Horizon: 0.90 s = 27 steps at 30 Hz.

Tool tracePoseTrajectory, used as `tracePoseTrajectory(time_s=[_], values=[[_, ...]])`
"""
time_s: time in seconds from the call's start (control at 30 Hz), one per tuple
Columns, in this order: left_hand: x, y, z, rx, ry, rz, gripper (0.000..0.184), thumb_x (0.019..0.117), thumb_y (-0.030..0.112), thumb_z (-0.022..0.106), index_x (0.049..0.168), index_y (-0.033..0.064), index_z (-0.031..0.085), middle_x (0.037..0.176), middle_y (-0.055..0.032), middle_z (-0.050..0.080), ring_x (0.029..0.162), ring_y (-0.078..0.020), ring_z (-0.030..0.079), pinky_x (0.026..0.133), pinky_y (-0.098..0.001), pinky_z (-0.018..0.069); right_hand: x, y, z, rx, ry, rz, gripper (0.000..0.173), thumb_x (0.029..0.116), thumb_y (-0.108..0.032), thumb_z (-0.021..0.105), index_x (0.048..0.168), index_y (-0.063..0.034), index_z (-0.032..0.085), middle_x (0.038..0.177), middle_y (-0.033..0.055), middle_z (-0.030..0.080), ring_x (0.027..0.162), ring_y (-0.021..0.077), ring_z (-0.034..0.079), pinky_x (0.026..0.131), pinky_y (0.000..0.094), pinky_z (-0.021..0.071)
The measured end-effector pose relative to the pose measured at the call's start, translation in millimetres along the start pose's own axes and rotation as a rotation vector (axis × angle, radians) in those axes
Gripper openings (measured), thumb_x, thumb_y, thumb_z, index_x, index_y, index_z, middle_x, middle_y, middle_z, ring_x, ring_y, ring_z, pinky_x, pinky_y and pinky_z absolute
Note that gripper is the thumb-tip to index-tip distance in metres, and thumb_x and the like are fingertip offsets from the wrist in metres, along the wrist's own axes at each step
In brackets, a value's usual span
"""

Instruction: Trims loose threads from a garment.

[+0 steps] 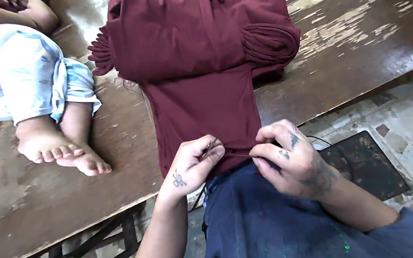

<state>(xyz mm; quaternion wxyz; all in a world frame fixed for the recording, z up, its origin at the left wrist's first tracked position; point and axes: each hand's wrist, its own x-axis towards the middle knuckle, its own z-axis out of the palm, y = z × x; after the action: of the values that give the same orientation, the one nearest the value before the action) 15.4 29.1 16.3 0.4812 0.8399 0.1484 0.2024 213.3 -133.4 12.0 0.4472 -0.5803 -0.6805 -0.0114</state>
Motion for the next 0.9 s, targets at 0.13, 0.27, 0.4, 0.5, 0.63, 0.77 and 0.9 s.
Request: tracePoseTrajectory(time_s=[0.13,0.27,0.4,0.5,0.63,0.77,0.9], values=[[3.6,1.5,-4.2,-0.111,-0.029,-0.056,0.019,0.1012,0.018,0.055,0.088,0.0122,0.067,0.072,0.0122,0.061,0.065,0.0082,0.055,0.060,-0.0109,0.0463,4.5,-15.2,14.1,0.255,0.099,-0.101,0.016,0.1026,-0.016,0.058,0.110,-0.0030,0.065,0.098,0.0117,0.069,0.093,0.0152,0.068,0.083,0.0241,0.0567],[2.6,0.2,-3.5,-0.139,-0.022,-0.085,0.020,0.1024,0.021,0.055,0.089,0.0137,0.068,0.073,0.0131,0.062,0.064,0.0081,0.055,0.059,-0.0116,0.0469,15.3,1.5,46.3,0.125,0.082,-0.050,0.025,0.0939,-0.023,0.071,0.104,-0.0009,0.074,0.102,0.0142,0.072,0.100,0.0217,0.069,0.087,0.0306,0.0575],[2.1,1.5,-1.1,-0.127,0.020,-0.126,0.019,0.1012,0.017,0.055,0.089,0.0133,0.069,0.069,0.0127,0.060,0.059,0.0070,0.052,0.055,-0.0118,0.0440,15.6,13.2,57.9,0.133,0.151,-0.075,0.015,0.0956,-0.014,0.068,0.092,-0.0027,0.078,0.092,0.0111,0.072,0.094,0.0201,0.069,0.084,0.0303,0.0567],[5.1,4.4,1.2,-0.062,0.007,-0.134,0.019,0.1002,0.016,0.055,0.089,0.0122,0.069,0.071,0.0118,0.061,0.062,0.0069,0.055,0.057,-0.0117,0.0455,12.2,20.4,51.5,0.229,0.109,-0.086,0.018,0.0986,-0.012,0.063,0.087,-0.0020,0.074,0.101,0.0137,0.074,0.105,0.0210,0.070,0.095,0.0325,0.0561],[1.9,8.8,2.9,0.148,0.049,-0.075,0.017,0.1001,0.025,0.058,0.102,0.0112,0.068,0.077,0.0083,0.063,0.067,0.0051,0.057,0.060,-0.0139,0.0485,7.6,25.5,40.8,0.324,0.048,-0.077,0.020,0.1011,-0.013,0.061,0.089,-0.0008,0.072,0.107,0.0147,0.075,0.113,0.0212,0.069,0.103,0.0331,0.0539],[-12.8,30.6,-12.4,0.505,0.033,0.047,0.047,0.1048,0.048,0.049,0.133,0.0127,0.061,0.095,-0.0010,0.067,0.078,-0.0063,0.061,0.066,-0.0290,0.0524,6.3,29.0,33.7,0.390,0.014,-0.062,0.021,0.1036,-0.012,0.057,0.091,-0.0005,0.069,0.109,0.0142,0.073,0.118,0.0213,0.067,0.105,0.0332,0.0533],[-22.5,55.9,-17.1,0.780,0.018,0.165,0.034,0.1052,0.037,0.051,0.117,0.0123,0.071,0.089,-0.0054,0.069,0.075,-0.0163,0.064,0.062,-0.0333,0.0483,7.2,30.3,31.8,0.402,-0.002,-0.076,0.023,0.1048,-0.013,0.054,0.091,-0.0007,0.067,0.110,0.0147,0.073,0.120,0.0223,0.066,0.107,0.0347,0.0524]])
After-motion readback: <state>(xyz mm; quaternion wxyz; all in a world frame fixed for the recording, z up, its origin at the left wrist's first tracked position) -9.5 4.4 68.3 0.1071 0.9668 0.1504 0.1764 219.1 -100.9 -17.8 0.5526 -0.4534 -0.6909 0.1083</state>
